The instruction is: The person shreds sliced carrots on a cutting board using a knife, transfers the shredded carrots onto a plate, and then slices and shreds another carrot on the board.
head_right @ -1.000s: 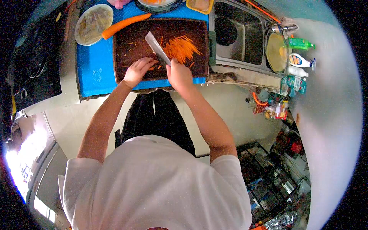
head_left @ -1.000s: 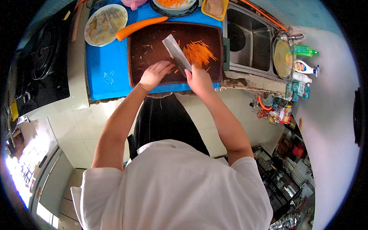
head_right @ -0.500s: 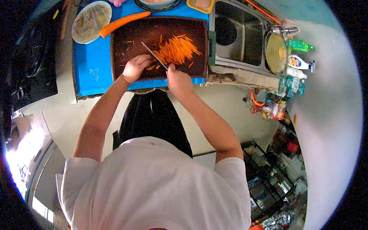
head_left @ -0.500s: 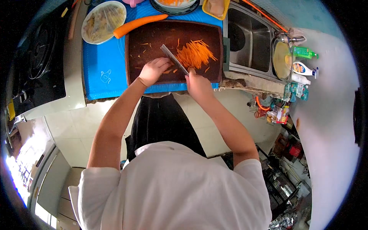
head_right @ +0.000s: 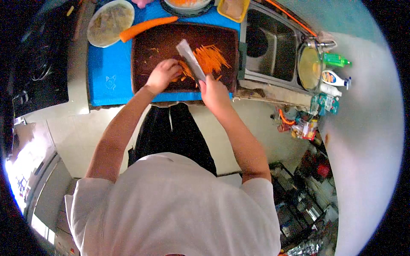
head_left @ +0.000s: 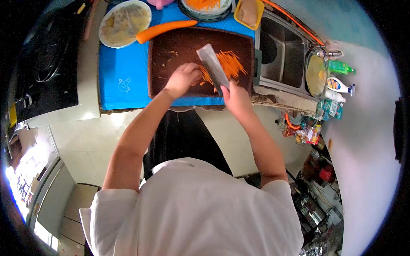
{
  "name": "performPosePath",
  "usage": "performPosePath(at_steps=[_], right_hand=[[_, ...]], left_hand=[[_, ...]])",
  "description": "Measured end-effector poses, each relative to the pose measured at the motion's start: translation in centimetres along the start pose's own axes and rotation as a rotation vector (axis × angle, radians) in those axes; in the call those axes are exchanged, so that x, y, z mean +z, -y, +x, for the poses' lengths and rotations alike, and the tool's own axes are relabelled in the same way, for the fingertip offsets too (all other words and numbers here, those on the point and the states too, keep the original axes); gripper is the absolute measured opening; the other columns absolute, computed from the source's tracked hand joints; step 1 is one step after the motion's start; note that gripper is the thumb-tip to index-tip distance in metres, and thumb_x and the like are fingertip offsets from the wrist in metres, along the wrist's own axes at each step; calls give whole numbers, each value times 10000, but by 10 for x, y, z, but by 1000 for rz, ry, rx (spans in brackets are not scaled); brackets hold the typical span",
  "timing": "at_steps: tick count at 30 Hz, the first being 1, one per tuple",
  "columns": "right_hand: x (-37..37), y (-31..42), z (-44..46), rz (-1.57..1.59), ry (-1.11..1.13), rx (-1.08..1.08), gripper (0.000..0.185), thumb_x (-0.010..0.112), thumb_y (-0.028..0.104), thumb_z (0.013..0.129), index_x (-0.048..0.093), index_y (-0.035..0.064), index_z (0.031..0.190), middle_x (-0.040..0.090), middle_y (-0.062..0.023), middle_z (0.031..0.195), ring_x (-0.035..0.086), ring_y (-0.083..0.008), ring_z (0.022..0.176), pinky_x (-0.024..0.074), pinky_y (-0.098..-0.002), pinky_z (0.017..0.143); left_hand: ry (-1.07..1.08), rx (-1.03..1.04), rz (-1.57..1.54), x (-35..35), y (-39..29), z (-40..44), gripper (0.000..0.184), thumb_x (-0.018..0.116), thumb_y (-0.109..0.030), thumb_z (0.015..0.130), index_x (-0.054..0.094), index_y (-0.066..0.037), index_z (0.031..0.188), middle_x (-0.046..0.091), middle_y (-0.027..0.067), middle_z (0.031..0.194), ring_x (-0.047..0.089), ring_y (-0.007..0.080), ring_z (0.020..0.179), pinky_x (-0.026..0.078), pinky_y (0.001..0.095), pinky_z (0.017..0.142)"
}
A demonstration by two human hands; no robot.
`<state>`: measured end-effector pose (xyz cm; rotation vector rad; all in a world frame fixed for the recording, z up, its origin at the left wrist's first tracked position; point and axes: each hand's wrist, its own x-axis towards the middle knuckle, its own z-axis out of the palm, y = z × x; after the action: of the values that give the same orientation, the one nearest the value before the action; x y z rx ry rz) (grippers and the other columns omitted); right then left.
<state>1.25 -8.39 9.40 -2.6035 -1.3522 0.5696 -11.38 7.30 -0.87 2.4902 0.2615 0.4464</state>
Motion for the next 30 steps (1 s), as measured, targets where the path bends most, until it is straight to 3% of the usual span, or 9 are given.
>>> performPosePath(at_steps=[5, 7, 9, 11, 16, 19, 21, 26, 30], right_hand=[[9, -8, -9, 137, -44, 43, 263, 528, 259, 837, 476, 2, 854, 577, -232, 683, 572, -405, 649, 455, -489, 575], [11, -10, -15, 176, -52, 60, 262, 529, 256, 836, 478, 1, 866, 581, -234, 700, 572, -408, 667, 454, -491, 595], [7, -9, -17, 184, -43, 67, 263, 527, 256, 836, 477, 1, 869, 583, -233, 708, 572, -408, 675, 454, -491, 609], [6, -8, -17, 188, -44, 67, 263, 523, 258, 838, 475, 1, 872, 584, -233, 712, 573, -408, 679, 455, -491, 614], [7, -1, -12, 159, 25, 61, 259, 503, 261, 847, 470, 8, 887, 581, -235, 701, 577, -402, 662, 459, -492, 591], [7, 6, -9, 103, 51, 48, 256, 487, 261, 855, 468, 9, 892, 581, -228, 680, 578, -395, 631, 465, -487, 559], [15, 8, -9, 97, 57, -13, 261, 483, 264, 859, 469, 7, 900, 581, -218, 663, 579, -389, 611, 469, -479, 545], [36, 22, -6, 166, 109, -72, 271, 485, 267, 861, 479, 5, 929, 584, -195, 652, 584, -373, 599, 468, -468, 528], [40, 24, 0, 161, 118, -89, 263, 484, 271, 862, 479, 12, 901, 584, -200, 661, 583, -373, 616, 463, -479, 548]], left_hand=[[-43, -21, 67, -12, 11, -1, 232, 618, -134, 724, 566, -84, 944, 556, 91, 1011, 540, 271, 932, 475, 346, 788], [-33, -183, -20, -34, 19, 0, 222, 630, -123, 721, 567, -70, 928, 578, 105, 944, 559, 289, 875, 486, 358, 758], [-347, -270, 33, -47, 34, 4, 163, 622, -111, 746, 577, -62, 895, 594, 105, 876, 560, 299, 839, 480, 379, 716], [-414, -255, 122, -79, 46, 5, 118, 601, -90, 756, 578, -76, 871, 576, 97, 931, 551, 293, 839, 473, 359, 716], [-223, -71, 327, -79, 72, -15, 243, 620, -150, 753, 572, -101, 987, 550, 75, 989, 522, 284, 930, 457, 368, 787], [-146, -69, 143, -63, 37, -29, 303, 622, -169, 751, 562, -104, 1041, 543, 70, 1016, 515, 281, 962, 449, 376, 818], [24, -63, 56, -46, 19, -38, 294, 642, -162, 741, 578, -106, 1023, 558, 83, 1011, 526, 262, 947, 464, 349, 792], [-55, -85, 70, -50, 20, -54, 240, 630, -126, 733, 604, -114, 971, 566, 69, 970, 554, 265, 872, 474, 349, 766], [-60, -123, 113, -64, 32, -61, 283, 574, -83, 752, 602, -160, 1023, 552, 34, 975, 544, 237, 918, 475, 324, 773]])
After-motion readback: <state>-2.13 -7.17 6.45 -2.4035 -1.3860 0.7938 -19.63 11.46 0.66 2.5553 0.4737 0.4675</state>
